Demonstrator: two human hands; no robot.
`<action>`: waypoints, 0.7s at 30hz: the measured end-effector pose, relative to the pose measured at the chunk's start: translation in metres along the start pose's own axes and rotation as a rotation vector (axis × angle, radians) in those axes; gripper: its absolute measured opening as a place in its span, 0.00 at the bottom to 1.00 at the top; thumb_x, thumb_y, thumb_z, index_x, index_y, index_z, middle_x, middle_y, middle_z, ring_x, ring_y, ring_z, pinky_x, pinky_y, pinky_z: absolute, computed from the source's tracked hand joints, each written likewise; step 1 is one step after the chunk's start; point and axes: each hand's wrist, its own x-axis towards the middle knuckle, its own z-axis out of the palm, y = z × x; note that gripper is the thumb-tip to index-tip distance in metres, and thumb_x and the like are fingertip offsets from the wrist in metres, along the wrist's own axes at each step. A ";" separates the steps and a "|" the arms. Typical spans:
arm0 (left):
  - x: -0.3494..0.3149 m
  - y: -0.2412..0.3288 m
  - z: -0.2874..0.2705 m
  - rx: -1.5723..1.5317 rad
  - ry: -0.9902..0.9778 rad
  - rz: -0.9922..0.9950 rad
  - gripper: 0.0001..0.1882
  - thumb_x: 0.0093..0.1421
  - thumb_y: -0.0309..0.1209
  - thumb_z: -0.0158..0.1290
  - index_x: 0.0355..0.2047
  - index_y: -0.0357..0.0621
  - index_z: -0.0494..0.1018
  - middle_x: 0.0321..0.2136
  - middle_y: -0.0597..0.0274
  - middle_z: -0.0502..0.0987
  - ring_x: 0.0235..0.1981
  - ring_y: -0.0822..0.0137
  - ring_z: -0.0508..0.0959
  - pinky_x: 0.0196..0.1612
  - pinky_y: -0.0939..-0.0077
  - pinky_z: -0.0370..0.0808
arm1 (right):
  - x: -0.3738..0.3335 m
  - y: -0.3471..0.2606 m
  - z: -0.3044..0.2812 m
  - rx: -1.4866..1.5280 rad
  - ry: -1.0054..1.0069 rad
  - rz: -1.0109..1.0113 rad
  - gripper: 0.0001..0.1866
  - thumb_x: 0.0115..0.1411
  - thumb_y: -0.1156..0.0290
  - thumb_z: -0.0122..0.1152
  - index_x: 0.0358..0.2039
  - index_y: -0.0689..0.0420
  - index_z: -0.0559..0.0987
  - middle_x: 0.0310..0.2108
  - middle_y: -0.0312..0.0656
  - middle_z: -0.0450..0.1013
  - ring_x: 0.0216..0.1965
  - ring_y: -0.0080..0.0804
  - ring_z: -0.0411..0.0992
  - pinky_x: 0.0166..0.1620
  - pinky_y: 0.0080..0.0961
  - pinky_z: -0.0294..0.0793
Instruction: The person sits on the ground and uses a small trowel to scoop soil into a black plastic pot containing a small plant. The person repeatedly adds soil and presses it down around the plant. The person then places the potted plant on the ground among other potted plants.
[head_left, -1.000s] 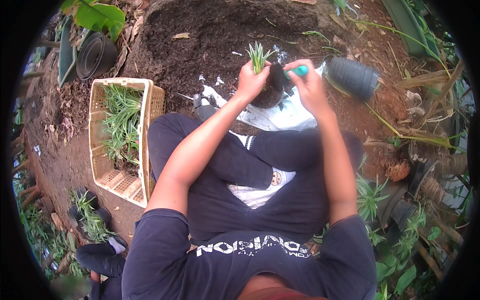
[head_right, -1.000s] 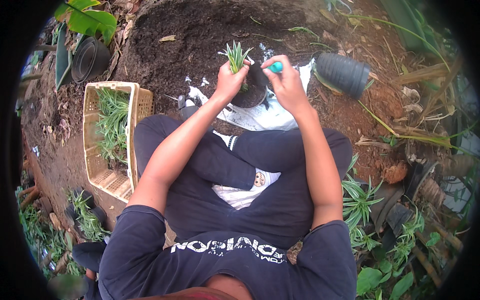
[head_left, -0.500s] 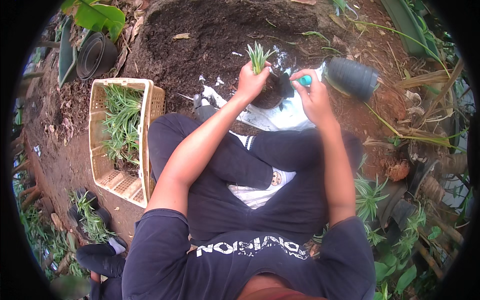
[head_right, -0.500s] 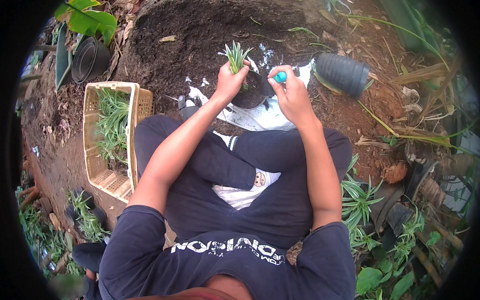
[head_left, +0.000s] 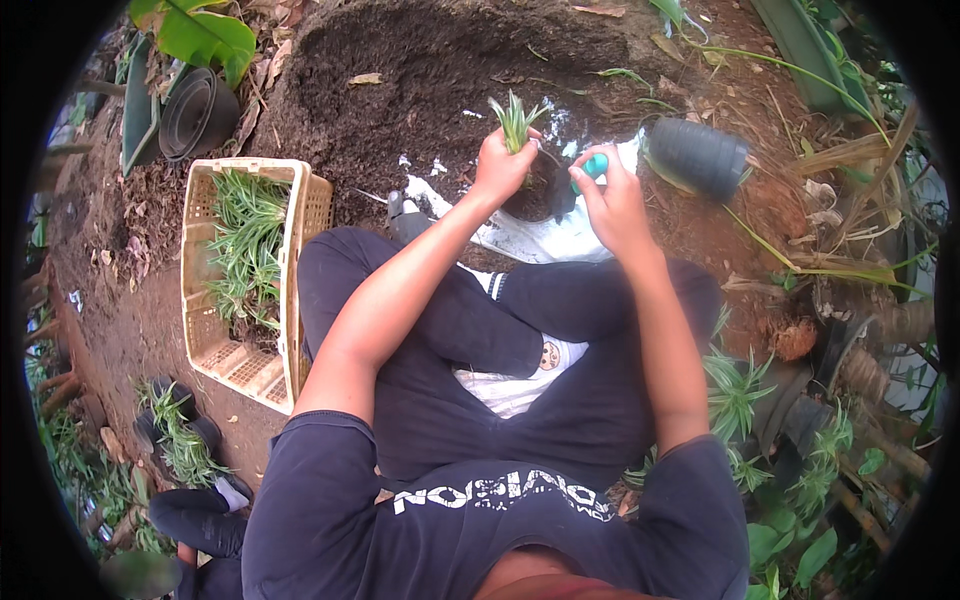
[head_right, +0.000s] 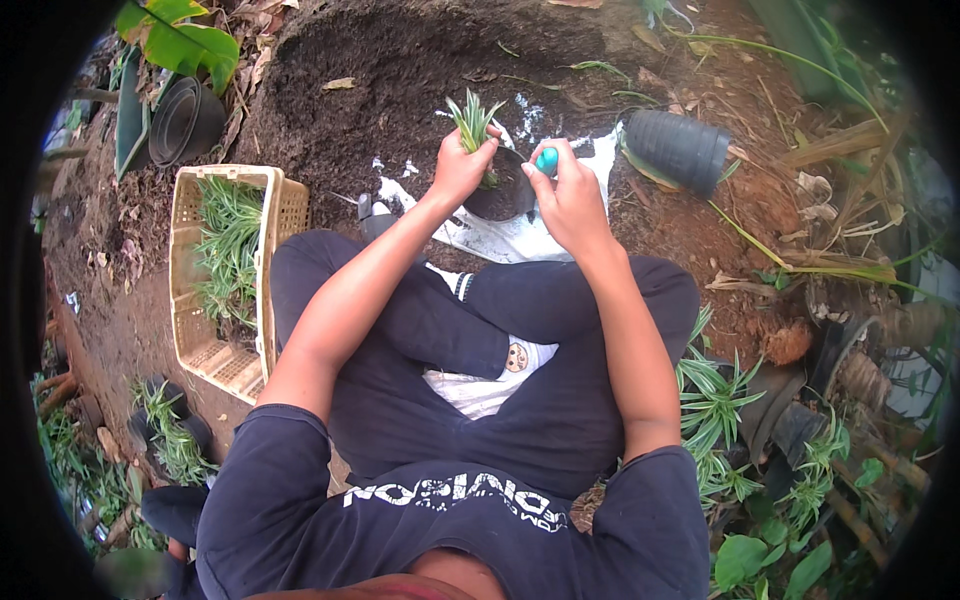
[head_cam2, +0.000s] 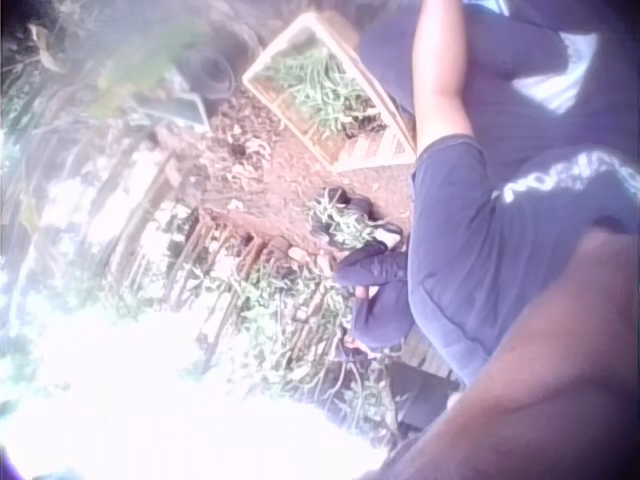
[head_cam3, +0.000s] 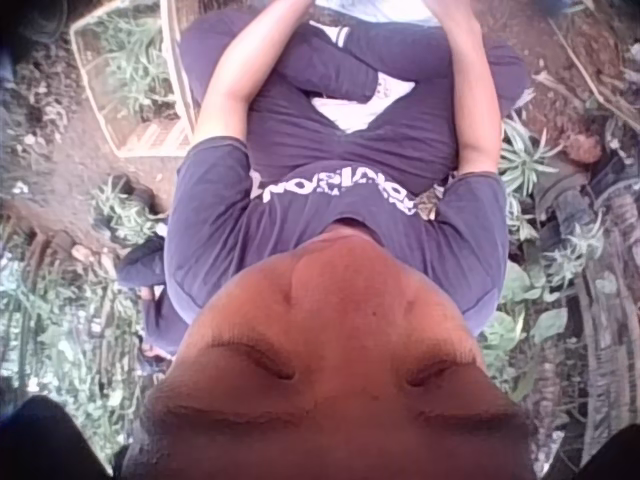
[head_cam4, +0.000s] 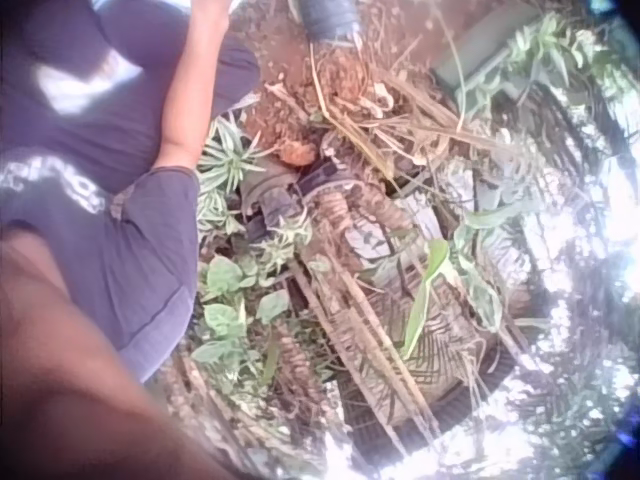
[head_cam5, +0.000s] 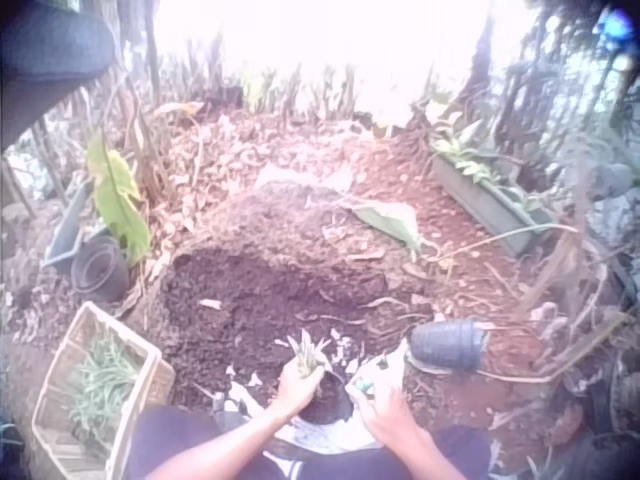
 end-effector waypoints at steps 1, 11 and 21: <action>-0.001 0.002 -0.002 0.016 -0.015 -0.001 0.07 0.64 0.26 0.59 0.42 0.39 0.79 0.24 0.67 0.79 0.22 0.76 0.77 0.28 0.76 0.74 | 0.002 0.001 -0.001 -0.009 -0.036 0.027 0.09 0.68 0.74 0.64 0.45 0.60 0.74 0.33 0.45 0.80 0.34 0.30 0.81 0.36 0.27 0.80; -0.010 0.035 -0.025 0.197 -0.103 0.044 0.22 0.62 0.36 0.67 0.51 0.38 0.77 0.34 0.64 0.84 0.35 0.70 0.84 0.44 0.73 0.80 | -0.007 -0.023 -0.048 0.538 0.388 0.051 0.07 0.73 0.72 0.59 0.47 0.58 0.72 0.42 0.43 0.81 0.43 0.28 0.80 0.46 0.26 0.83; -0.049 -0.010 -0.080 0.841 -0.213 -0.354 0.59 0.54 0.51 0.72 0.71 0.30 0.49 0.57 0.31 0.73 0.58 0.43 0.78 0.60 0.50 0.76 | -0.011 0.043 -0.032 0.628 0.537 0.134 0.10 0.74 0.69 0.59 0.49 0.57 0.69 0.43 0.44 0.80 0.44 0.29 0.80 0.46 0.28 0.85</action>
